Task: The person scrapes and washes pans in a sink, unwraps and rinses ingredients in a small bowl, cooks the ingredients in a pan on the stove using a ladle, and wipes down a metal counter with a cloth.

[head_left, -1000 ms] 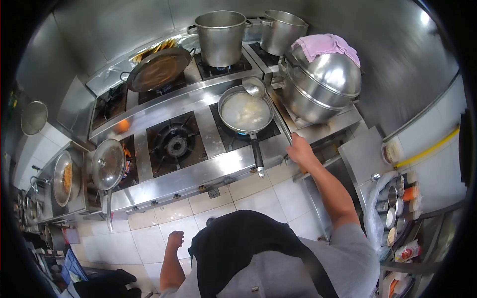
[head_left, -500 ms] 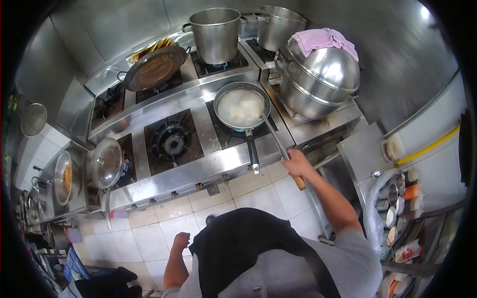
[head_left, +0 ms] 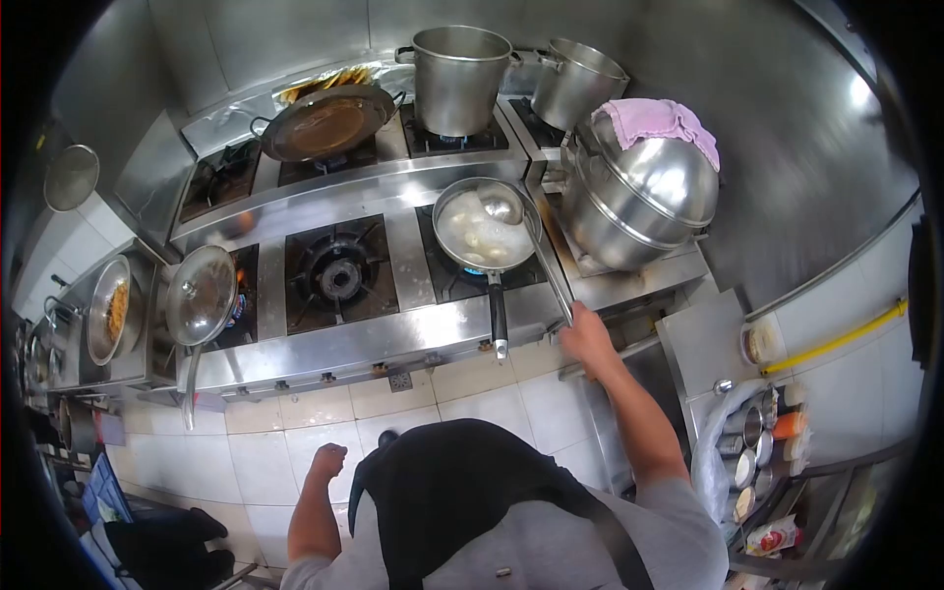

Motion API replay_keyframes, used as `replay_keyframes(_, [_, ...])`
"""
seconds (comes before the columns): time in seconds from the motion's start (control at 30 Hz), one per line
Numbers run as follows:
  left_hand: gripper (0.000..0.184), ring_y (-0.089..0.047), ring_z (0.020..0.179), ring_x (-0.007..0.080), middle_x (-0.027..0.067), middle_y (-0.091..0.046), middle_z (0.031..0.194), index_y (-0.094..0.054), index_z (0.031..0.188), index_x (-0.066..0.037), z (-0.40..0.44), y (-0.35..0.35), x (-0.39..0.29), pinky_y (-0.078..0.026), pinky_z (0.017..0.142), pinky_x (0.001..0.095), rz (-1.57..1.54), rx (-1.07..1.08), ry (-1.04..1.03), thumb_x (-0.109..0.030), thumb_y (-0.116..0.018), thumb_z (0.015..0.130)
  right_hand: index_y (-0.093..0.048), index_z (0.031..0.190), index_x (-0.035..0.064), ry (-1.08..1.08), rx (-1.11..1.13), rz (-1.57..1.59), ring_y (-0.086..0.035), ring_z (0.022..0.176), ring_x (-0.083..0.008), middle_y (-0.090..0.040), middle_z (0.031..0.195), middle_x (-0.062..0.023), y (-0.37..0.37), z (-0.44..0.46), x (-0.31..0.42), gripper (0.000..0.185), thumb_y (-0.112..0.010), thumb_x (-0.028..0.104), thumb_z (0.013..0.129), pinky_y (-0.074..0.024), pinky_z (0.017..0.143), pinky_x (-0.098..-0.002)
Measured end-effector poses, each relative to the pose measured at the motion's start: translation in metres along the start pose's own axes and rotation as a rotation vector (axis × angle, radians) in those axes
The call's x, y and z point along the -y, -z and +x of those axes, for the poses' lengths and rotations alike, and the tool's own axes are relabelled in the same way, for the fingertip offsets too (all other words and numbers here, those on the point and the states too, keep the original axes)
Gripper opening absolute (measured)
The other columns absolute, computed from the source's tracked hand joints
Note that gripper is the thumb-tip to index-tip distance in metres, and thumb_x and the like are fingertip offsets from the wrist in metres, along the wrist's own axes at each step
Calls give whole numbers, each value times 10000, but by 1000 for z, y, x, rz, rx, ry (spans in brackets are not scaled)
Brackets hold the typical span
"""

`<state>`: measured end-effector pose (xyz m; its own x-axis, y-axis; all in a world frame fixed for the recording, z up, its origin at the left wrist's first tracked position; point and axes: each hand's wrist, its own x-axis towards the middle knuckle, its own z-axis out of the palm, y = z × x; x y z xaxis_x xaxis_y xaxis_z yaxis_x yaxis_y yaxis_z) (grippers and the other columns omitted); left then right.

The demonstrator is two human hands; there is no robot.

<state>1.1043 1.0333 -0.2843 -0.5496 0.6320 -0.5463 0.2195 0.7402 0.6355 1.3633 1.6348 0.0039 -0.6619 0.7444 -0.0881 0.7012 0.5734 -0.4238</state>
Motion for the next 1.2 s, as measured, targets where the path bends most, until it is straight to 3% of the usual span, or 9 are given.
replay_keyframes(0.33, [240,-692,754,282,131,-714,941,-708,986,-52,-26,-2,-29,-563,664,413,-148,-66,338,-231,-559,929,-573,971,-69,51,-52,32,-649,959,-489,-664,973,-334,-31,41,-12,280,-644,104,762,-517,880,-519])
replay_keyframes(0.47, [158,-698,829,282,109,-720,936,-688,960,-73,-37,-5,-25,-564,714,421,-223,-10,494,-195,-642,872,-581,901,-55,-140,211,424,-682,726,-351,-642,826,-230,-24,23,6,209,-649,89,765,-550,651,-434])
replay_keyframes(0.53, [170,-689,925,305,118,-718,938,-663,942,-83,-37,-8,-8,-561,790,439,698,122,-177,-138,-711,788,-579,887,-49,-256,303,592,-672,638,-292,-617,773,-179,-18,14,12,183,-648,78,773,-540,560,-400])
replay_keyframes(0.7, [222,-667,1001,336,134,-714,943,-656,936,-89,-27,-8,-6,-550,854,453,678,93,-206,-114,-733,729,-572,870,-32,-267,411,777,-609,522,-210,-563,734,-103,-3,-12,15,103,-615,42,814,-482,444,-350])
replay_keyframes(0.8, [181,-681,930,326,138,-712,905,-661,919,-73,-10,-15,1,-561,789,448,380,-3,-219,-130,-722,758,-571,885,-39,-246,362,619,-641,611,-260,-592,751,-146,18,-35,31,158,-639,79,805,-518,532,-386])
replay_keyframes(0.87, [216,-679,657,239,120,-698,794,-680,948,-14,-15,-9,-38,-554,563,404,-361,-93,371,-216,-680,872,-573,895,-45,-125,248,446,-658,694,-319,-614,781,-195,16,-41,21,189,-649,95,792,-529,606,-416])
replay_keyframes(0.9, [313,-628,547,182,104,-688,771,-679,992,22,-13,-9,-23,-517,476,364,-105,-71,-25,-280,-637,922,-575,905,-50,-4,137,264,-675,777,-378,-636,811,-243,15,-43,15,221,-659,112,780,-540,680,-446])
replay_keyframes(1.1, [312,-676,659,202,113,-697,833,-670,999,5,-23,-1,-70,-554,547,362,-180,-25,294,-291,-623,911,-552,1056,-50,69,-78,41,-637,957,-494,-650,941,-338,19,-8,-6,341,-641,102,763,-516,829,-532])
replay_keyframes(1.2, [239,-682,909,312,105,-717,894,-651,893,-87,-25,-4,-35,-560,771,439,649,13,-324,-132,-796,709,-532,1086,-41,56,-52,-65,-642,960,-493,-658,937,-327,18,29,-18,347,-625,80,773,-511,850,-545])
